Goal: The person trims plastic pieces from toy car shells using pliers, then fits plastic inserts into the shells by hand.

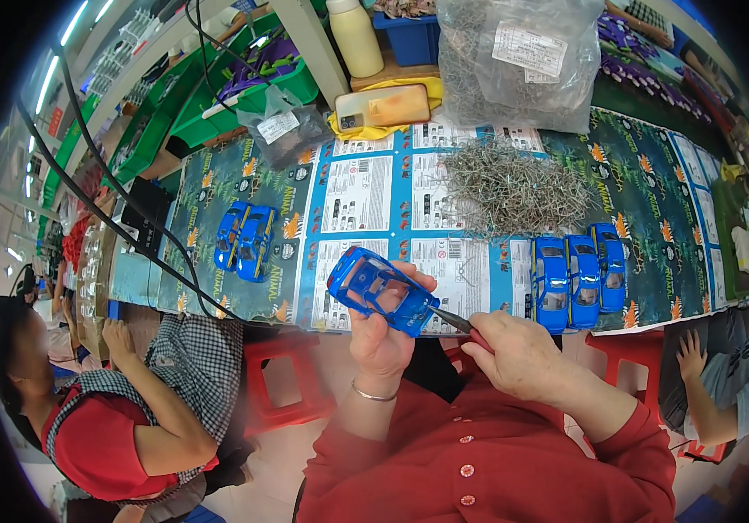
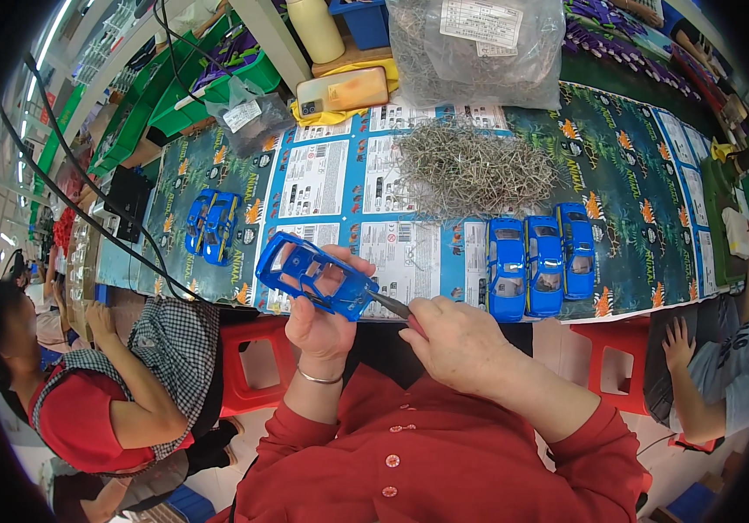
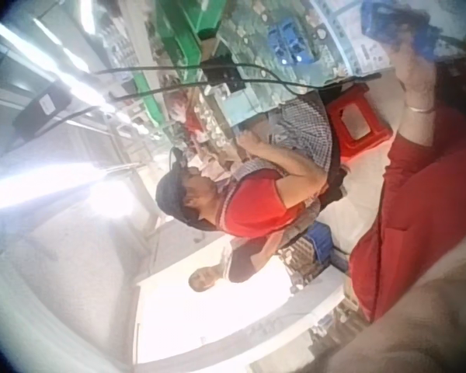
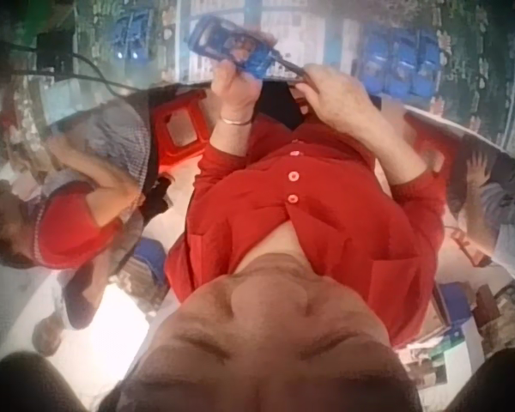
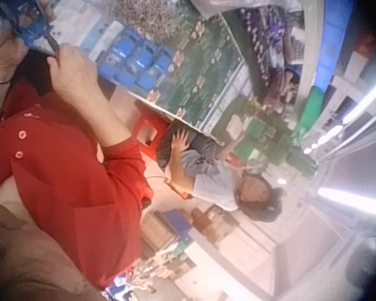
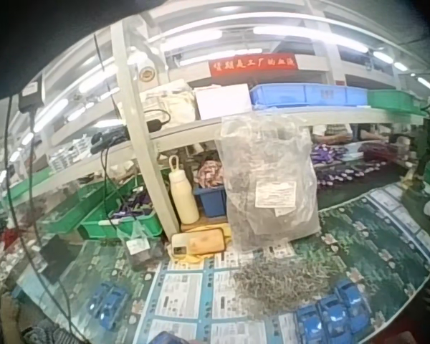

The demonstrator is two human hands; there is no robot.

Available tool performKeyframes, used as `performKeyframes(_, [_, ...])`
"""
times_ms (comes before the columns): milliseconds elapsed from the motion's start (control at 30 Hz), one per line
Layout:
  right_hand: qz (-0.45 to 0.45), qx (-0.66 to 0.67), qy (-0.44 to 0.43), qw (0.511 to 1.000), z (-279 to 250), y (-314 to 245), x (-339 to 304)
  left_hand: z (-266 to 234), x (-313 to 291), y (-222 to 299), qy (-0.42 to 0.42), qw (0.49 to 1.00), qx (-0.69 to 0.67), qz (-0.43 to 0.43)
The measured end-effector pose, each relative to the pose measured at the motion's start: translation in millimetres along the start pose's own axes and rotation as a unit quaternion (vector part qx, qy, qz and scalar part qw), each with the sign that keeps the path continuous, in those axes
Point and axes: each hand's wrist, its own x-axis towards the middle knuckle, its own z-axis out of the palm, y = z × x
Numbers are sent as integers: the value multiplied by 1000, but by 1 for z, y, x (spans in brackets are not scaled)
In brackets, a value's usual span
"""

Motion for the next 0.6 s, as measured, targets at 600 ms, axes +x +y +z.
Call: performKeyframes(600, [9, -10, -2, 1000, 1, -2, 1, -3, -2, -3, -3, 1000, 1, 8])
